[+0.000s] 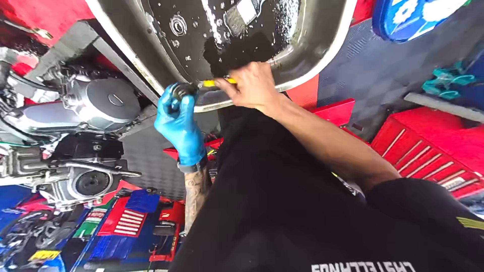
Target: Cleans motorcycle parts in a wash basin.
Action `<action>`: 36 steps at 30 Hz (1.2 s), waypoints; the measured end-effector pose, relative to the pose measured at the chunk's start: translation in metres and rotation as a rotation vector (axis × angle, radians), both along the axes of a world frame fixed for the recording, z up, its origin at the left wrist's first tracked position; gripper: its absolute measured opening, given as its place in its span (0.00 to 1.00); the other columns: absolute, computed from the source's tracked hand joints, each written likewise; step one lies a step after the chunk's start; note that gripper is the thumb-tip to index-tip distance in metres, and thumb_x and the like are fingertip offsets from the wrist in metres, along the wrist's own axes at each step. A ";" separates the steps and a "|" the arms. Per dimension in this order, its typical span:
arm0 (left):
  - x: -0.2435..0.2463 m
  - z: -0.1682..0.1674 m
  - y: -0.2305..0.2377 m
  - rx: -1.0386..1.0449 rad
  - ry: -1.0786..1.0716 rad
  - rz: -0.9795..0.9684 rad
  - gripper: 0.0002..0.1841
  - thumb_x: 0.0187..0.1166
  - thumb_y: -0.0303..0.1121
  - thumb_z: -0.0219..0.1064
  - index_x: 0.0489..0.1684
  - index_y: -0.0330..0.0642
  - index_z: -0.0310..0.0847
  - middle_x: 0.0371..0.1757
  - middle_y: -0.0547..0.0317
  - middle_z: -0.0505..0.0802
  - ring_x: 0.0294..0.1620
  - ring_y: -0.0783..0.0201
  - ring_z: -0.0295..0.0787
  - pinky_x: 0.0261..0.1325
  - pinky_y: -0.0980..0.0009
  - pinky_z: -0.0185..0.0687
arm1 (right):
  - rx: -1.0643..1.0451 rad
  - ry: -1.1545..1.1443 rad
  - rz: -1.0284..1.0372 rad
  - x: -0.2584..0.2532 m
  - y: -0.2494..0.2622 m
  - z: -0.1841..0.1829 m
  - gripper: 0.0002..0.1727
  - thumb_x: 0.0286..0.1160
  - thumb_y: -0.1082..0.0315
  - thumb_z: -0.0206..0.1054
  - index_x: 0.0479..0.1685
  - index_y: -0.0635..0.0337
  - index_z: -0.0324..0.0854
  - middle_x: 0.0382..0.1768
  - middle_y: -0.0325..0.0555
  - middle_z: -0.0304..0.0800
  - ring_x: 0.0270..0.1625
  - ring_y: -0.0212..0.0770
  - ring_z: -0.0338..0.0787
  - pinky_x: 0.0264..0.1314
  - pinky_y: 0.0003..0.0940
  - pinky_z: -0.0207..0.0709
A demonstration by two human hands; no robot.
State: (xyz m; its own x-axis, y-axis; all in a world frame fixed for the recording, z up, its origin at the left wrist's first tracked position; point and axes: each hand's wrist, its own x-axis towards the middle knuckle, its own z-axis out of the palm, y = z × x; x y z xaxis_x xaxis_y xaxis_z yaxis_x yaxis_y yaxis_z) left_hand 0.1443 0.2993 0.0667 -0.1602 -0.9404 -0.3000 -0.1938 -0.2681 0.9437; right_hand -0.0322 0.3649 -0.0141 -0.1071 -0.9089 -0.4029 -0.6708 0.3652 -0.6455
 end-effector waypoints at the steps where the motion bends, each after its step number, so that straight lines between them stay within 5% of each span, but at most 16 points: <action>1: -0.001 0.002 -0.005 -0.004 0.059 -0.001 0.14 0.78 0.20 0.66 0.60 0.31 0.78 0.55 0.48 0.91 0.58 0.49 0.92 0.66 0.45 0.89 | 0.096 0.041 0.022 -0.008 0.011 -0.015 0.43 0.82 0.28 0.44 0.19 0.58 0.82 0.20 0.54 0.85 0.30 0.60 0.90 0.31 0.64 0.76; 3: -0.001 0.007 -0.003 0.073 0.105 -0.006 0.14 0.82 0.22 0.63 0.64 0.33 0.75 0.59 0.48 0.89 0.60 0.49 0.90 0.69 0.45 0.87 | 0.132 0.027 -0.057 -0.012 0.024 -0.014 0.42 0.84 0.30 0.44 0.20 0.58 0.81 0.19 0.53 0.85 0.29 0.59 0.89 0.30 0.64 0.75; 6: -0.006 -0.004 -0.002 0.269 0.193 0.077 0.14 0.90 0.26 0.52 0.70 0.36 0.69 0.65 0.46 0.87 0.64 0.50 0.89 0.72 0.50 0.85 | -0.116 -0.119 -0.269 -0.003 -0.011 0.024 0.35 0.88 0.39 0.49 0.16 0.54 0.78 0.11 0.42 0.75 0.17 0.45 0.79 0.21 0.50 0.67; 11: -0.022 -0.002 -0.009 0.407 0.352 0.073 0.24 0.95 0.32 0.42 0.90 0.45 0.56 0.74 0.55 0.81 0.68 0.61 0.84 0.74 0.61 0.81 | -0.185 -0.230 -0.286 0.012 -0.017 0.036 0.31 0.89 0.44 0.52 0.15 0.53 0.75 0.11 0.38 0.70 0.15 0.40 0.74 0.19 0.44 0.63; 17: -0.042 -0.004 0.000 0.393 0.450 0.102 0.20 0.91 0.24 0.49 0.81 0.41 0.64 0.73 0.52 0.82 0.68 0.61 0.85 0.70 0.66 0.84 | -0.222 -0.290 -0.366 0.016 -0.010 0.041 0.24 0.91 0.56 0.53 0.24 0.58 0.78 0.14 0.39 0.72 0.17 0.38 0.74 0.21 0.40 0.65; 20: -0.049 -0.005 0.008 0.351 0.350 0.137 0.20 0.90 0.27 0.56 0.79 0.42 0.69 0.61 0.58 0.89 0.59 0.68 0.89 0.65 0.70 0.87 | -0.213 -0.169 -0.353 0.016 -0.026 0.056 0.24 0.91 0.55 0.53 0.25 0.57 0.80 0.15 0.40 0.76 0.18 0.40 0.78 0.21 0.42 0.67; 24: -0.063 -0.009 0.003 0.313 0.345 0.341 0.16 0.90 0.23 0.54 0.73 0.34 0.69 0.45 0.53 0.89 0.43 0.66 0.89 0.54 0.67 0.89 | -0.113 -0.097 -0.327 0.021 -0.022 0.066 0.25 0.92 0.53 0.53 0.27 0.57 0.81 0.14 0.41 0.76 0.17 0.42 0.79 0.18 0.43 0.67; 29: -0.063 0.002 0.011 0.289 0.248 0.237 0.17 0.90 0.29 0.58 0.75 0.41 0.72 0.49 0.62 0.90 0.44 0.75 0.89 0.52 0.79 0.88 | -0.067 -0.124 -0.348 0.019 -0.036 0.073 0.25 0.92 0.51 0.52 0.26 0.55 0.82 0.14 0.38 0.76 0.18 0.41 0.81 0.20 0.43 0.69; 33: -0.058 -0.005 -0.004 0.165 0.297 0.247 0.19 0.92 0.25 0.53 0.78 0.34 0.66 0.61 0.48 0.88 0.61 0.57 0.90 0.68 0.59 0.87 | 0.006 -0.196 -0.324 0.029 -0.021 0.072 0.27 0.93 0.50 0.50 0.25 0.55 0.80 0.13 0.39 0.73 0.17 0.42 0.78 0.19 0.44 0.68; 36: -0.061 -0.015 -0.012 0.108 0.336 0.347 0.17 0.90 0.20 0.51 0.74 0.26 0.66 0.57 0.40 0.88 0.56 0.51 0.90 0.63 0.54 0.89 | -0.002 -0.235 -0.347 0.031 -0.029 0.070 0.26 0.92 0.52 0.50 0.24 0.54 0.80 0.13 0.37 0.73 0.17 0.39 0.77 0.20 0.43 0.68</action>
